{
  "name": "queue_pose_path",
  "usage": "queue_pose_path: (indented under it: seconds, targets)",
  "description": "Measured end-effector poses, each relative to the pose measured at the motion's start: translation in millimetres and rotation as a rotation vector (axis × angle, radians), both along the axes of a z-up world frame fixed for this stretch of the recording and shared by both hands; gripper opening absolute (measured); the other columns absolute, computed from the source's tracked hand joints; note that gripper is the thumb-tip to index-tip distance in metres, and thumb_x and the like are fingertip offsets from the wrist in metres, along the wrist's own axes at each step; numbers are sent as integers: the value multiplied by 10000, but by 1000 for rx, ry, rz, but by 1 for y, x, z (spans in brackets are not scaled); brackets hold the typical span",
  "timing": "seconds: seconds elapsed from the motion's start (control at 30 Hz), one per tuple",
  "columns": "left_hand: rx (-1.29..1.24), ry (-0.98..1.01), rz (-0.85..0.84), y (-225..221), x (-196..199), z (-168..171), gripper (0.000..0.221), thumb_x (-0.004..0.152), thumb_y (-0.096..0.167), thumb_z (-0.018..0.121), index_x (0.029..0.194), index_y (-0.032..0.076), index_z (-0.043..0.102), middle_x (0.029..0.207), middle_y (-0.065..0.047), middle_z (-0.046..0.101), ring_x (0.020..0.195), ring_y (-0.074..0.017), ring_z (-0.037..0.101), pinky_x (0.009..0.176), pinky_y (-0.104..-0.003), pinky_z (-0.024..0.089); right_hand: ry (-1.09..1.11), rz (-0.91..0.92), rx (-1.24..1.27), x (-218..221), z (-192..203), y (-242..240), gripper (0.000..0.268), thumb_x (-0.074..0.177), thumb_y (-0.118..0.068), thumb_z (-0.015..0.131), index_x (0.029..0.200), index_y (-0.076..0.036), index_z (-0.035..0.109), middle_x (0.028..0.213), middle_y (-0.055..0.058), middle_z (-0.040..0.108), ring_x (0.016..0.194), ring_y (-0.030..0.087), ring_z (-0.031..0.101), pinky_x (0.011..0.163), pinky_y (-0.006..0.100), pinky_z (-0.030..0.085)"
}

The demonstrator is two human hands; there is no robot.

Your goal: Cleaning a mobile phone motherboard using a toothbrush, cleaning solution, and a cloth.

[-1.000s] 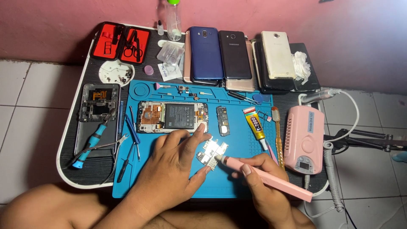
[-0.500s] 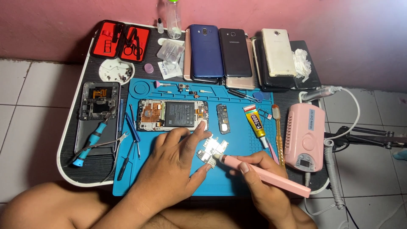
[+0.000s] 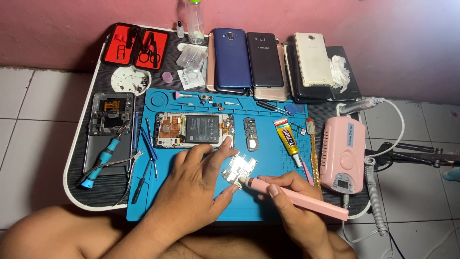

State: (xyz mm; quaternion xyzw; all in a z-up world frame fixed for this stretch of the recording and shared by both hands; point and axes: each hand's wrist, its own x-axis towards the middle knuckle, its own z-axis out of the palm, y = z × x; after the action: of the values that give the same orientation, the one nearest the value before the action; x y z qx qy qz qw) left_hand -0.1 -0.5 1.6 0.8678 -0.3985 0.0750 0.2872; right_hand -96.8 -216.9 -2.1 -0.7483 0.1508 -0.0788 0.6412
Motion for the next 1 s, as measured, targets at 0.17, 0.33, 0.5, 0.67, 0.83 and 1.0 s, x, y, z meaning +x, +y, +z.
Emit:
queue_pose_path:
  seconds: [0.17,0.33,0.5,0.67,0.83,1.0]
  targets:
    - [1,8,4,0,0,-1,928,880,385,737,1578,97,198,1466,23,603,1202,-266,508,905,-450,423,-5,-23,45,-1,-2,2,213,884,-227,697,855,-16,706,1014,187,853,787,249,822,675,332,711]
    - [-3,-3,1,0,0,-1,925,878,382,743,1571,90,204,1457,17,607,1196,-269,516,892,-452,428,17,-31,23,0,5,2,232,885,-226,678,822,-2,694,1009,185,857,830,232,814,631,334,739]
    - [-5,-40,5,1,0,-3,973,869,380,755,1592,103,166,1460,31,616,1199,-263,508,886,-443,423,-66,-55,-67,-1,-5,-5,232,914,-280,657,814,-72,628,957,183,856,569,183,749,579,252,617]
    - [10,-83,-5,1,-4,3,837,916,397,688,1572,74,282,1437,-51,601,1183,-287,521,893,-437,412,-199,-170,96,-12,-13,-5,206,927,-228,678,1006,-53,603,765,171,698,618,229,742,561,288,608]
    - [56,-54,11,-1,-4,27,880,856,586,677,1548,105,423,1335,-111,574,1105,-315,592,809,-456,445,-341,-68,286,-14,6,-6,741,831,-455,655,1370,40,541,1255,375,664,1036,424,734,732,397,626]
    - [-217,295,19,-5,-34,72,696,956,591,439,1423,91,571,1382,-96,651,1209,-314,635,921,-468,468,-519,-254,314,-37,14,27,449,889,-320,638,1214,-12,617,941,299,724,852,377,766,685,409,576]
